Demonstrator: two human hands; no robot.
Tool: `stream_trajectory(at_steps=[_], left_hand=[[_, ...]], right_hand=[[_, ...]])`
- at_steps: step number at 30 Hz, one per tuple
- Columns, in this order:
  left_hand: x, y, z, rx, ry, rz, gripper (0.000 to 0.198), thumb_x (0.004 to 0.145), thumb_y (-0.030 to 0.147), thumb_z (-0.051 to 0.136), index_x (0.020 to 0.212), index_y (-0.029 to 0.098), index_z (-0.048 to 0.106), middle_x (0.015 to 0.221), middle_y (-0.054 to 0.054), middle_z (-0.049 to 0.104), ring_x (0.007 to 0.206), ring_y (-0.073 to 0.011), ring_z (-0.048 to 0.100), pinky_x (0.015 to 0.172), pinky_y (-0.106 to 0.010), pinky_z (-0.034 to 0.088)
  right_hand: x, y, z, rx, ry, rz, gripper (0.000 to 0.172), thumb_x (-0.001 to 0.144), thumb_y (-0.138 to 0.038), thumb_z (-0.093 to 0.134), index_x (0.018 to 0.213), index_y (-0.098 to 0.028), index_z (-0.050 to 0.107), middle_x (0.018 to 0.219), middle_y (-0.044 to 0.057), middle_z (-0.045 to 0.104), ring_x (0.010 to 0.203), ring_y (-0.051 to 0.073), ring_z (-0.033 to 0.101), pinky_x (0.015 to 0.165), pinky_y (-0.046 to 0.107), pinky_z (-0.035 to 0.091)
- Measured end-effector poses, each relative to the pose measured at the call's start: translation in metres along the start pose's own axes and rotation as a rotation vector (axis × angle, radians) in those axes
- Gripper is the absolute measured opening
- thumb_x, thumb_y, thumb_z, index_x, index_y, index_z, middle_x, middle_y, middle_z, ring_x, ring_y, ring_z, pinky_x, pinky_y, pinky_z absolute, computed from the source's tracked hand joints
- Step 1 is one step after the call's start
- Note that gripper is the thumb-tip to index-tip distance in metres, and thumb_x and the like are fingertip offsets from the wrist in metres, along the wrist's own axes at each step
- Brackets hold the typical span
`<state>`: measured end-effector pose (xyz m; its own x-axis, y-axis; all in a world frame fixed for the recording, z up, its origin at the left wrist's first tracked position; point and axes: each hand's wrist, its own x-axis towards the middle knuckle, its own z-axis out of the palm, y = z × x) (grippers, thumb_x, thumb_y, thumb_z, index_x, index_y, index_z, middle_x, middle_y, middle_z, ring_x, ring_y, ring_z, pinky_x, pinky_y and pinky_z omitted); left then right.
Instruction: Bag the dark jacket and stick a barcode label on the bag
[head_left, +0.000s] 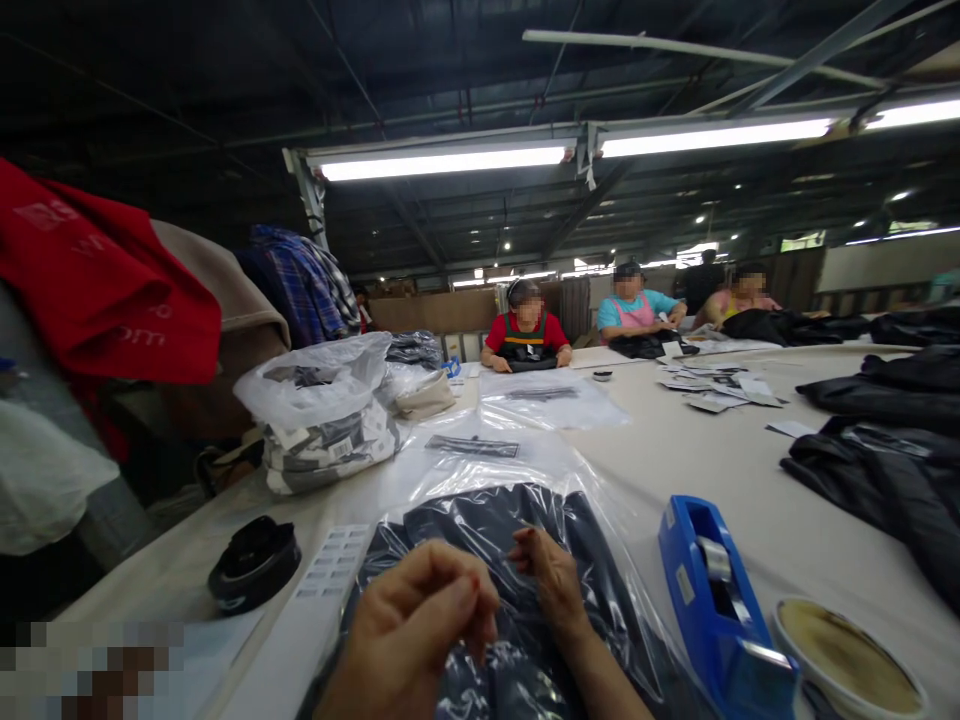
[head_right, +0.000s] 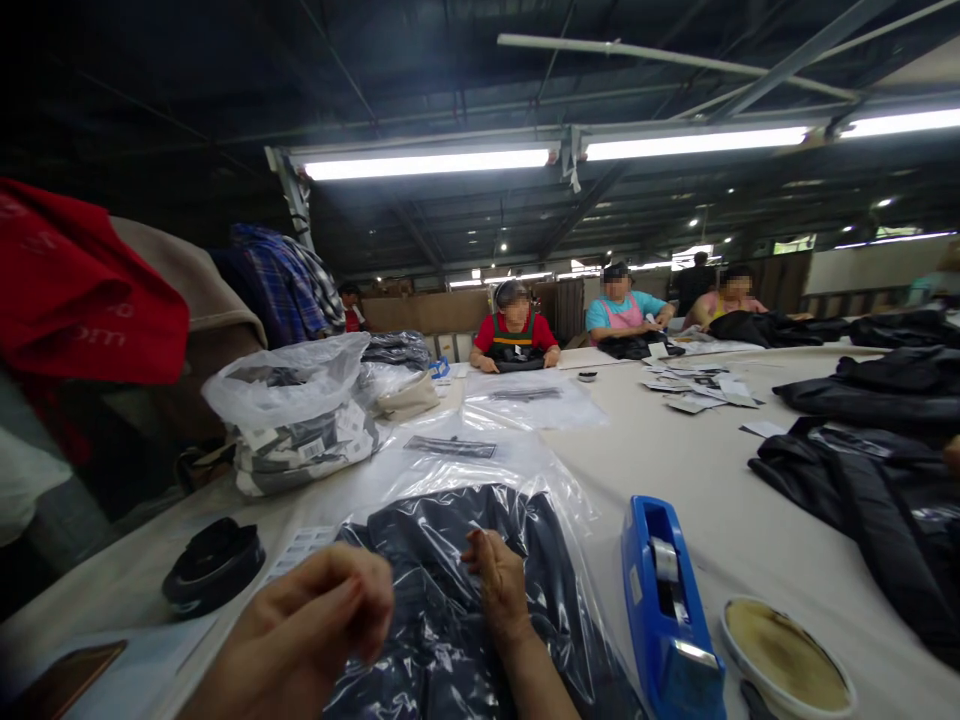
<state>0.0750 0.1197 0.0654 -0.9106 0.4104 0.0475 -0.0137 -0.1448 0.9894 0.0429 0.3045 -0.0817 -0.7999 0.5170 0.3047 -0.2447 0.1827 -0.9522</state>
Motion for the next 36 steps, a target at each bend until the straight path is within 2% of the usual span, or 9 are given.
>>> stream_trajectory(at_steps=[3, 6, 11, 16, 21, 27, 32, 34, 36], left_hand=[[0.037, -0.025, 0.012, 0.040, 0.081, -0.115, 0.042, 0.048, 0.053, 0.072, 0.063, 0.016, 0.059, 0.067, -0.003, 0.058, 0.060, -0.0142, 0.051, 0.052, -0.024, 0.038], [0.062, -0.050, 0.011, -0.008, 0.113, -0.270, 0.052, 0.042, 0.058, 0.071, 0.065, 0.015, 0.055, 0.066, -0.002, 0.057, 0.057, -0.0128, 0.050, 0.048, -0.022, 0.035], [0.074, -0.066, 0.010, 0.031, 0.080, -0.301, 0.060, 0.041, 0.066, 0.071, 0.066, 0.014, 0.054, 0.058, -0.001, 0.054, 0.050, -0.0109, 0.047, 0.045, -0.020, 0.031], [0.078, -0.072, 0.006, 0.072, 0.073, -0.241, 0.048, 0.053, 0.058, 0.069, 0.063, 0.014, 0.053, 0.057, -0.001, 0.054, 0.048, -0.0098, 0.047, 0.044, -0.019, 0.028], [0.079, -0.077, 0.005, 0.116, 0.074, -0.208, 0.039, 0.055, 0.050, 0.069, 0.058, 0.015, 0.052, 0.049, 0.001, 0.048, 0.045, -0.0095, 0.044, 0.044, -0.019, 0.027], [0.079, -0.079, 0.012, 0.182, 0.087, -0.150, 0.031, 0.057, 0.045, 0.062, 0.058, 0.016, 0.050, 0.048, 0.003, 0.044, 0.045, -0.0096, 0.041, 0.047, -0.021, 0.029], [0.085, -0.081, 0.011, 0.344, 0.126, 0.001, 0.023, 0.058, 0.039, 0.056, 0.051, 0.018, 0.048, 0.049, 0.002, 0.045, 0.050, -0.0123, 0.041, 0.052, -0.024, 0.032], [0.091, -0.078, 0.007, 0.436, 0.153, 0.085, 0.020, 0.060, 0.033, 0.055, 0.048, 0.019, 0.047, 0.049, 0.002, 0.045, 0.052, -0.0135, 0.040, 0.054, -0.025, 0.031], [0.100, -0.071, 0.001, 0.511, 0.177, 0.157, 0.018, 0.063, 0.029, 0.054, 0.049, 0.020, 0.047, 0.051, 0.002, 0.046, 0.056, -0.0143, 0.041, 0.056, -0.026, 0.029]], right_hand=[[-0.004, -0.002, -0.003, -0.178, -0.002, -0.185, 0.054, 0.087, -0.063, 0.035, 0.074, -0.018, 0.061, 0.063, 0.003, 0.060, 0.058, 0.015, 0.054, 0.059, 0.026, 0.039], [-0.005, -0.001, -0.003, -0.346, 0.009, -0.378, 0.045, 0.092, -0.052, 0.037, 0.075, -0.018, 0.062, 0.067, 0.003, 0.061, 0.062, 0.015, 0.055, 0.061, 0.026, 0.036], [-0.005, 0.000, 0.000, -0.562, 0.045, -0.633, 0.038, 0.095, -0.040, 0.040, 0.071, -0.018, 0.059, 0.063, 0.002, 0.058, 0.060, 0.014, 0.052, 0.061, 0.027, 0.032], [-0.006, -0.003, 0.005, -0.667, 0.082, -0.779, 0.034, 0.096, -0.034, 0.040, 0.070, -0.018, 0.056, 0.060, 0.001, 0.055, 0.057, 0.014, 0.051, 0.058, 0.027, 0.030], [-0.007, -0.002, 0.009, -0.711, 0.122, -0.811, 0.038, 0.097, -0.035, 0.036, 0.068, -0.018, 0.054, 0.058, 0.001, 0.054, 0.056, 0.015, 0.049, 0.058, 0.028, 0.029], [-0.008, -0.002, 0.009, -0.771, 0.079, -0.774, 0.038, 0.097, -0.036, 0.036, 0.075, -0.017, 0.060, 0.063, 0.003, 0.059, 0.058, 0.015, 0.052, 0.059, 0.029, 0.031], [-0.008, -0.003, 0.009, -0.805, -0.038, -0.682, 0.043, 0.097, -0.039, 0.034, 0.072, -0.017, 0.061, 0.064, 0.004, 0.060, 0.060, 0.016, 0.053, 0.060, 0.029, 0.031], [-0.010, -0.005, 0.008, -0.805, -0.125, -0.638, 0.043, 0.096, -0.041, 0.034, 0.074, -0.017, 0.062, 0.065, 0.005, 0.060, 0.062, 0.016, 0.054, 0.060, 0.029, 0.033], [-0.012, -0.009, 0.007, -0.795, -0.233, -0.582, 0.036, 0.094, -0.041, 0.042, 0.077, -0.017, 0.063, 0.069, 0.005, 0.061, 0.066, 0.018, 0.056, 0.063, 0.029, 0.034]])
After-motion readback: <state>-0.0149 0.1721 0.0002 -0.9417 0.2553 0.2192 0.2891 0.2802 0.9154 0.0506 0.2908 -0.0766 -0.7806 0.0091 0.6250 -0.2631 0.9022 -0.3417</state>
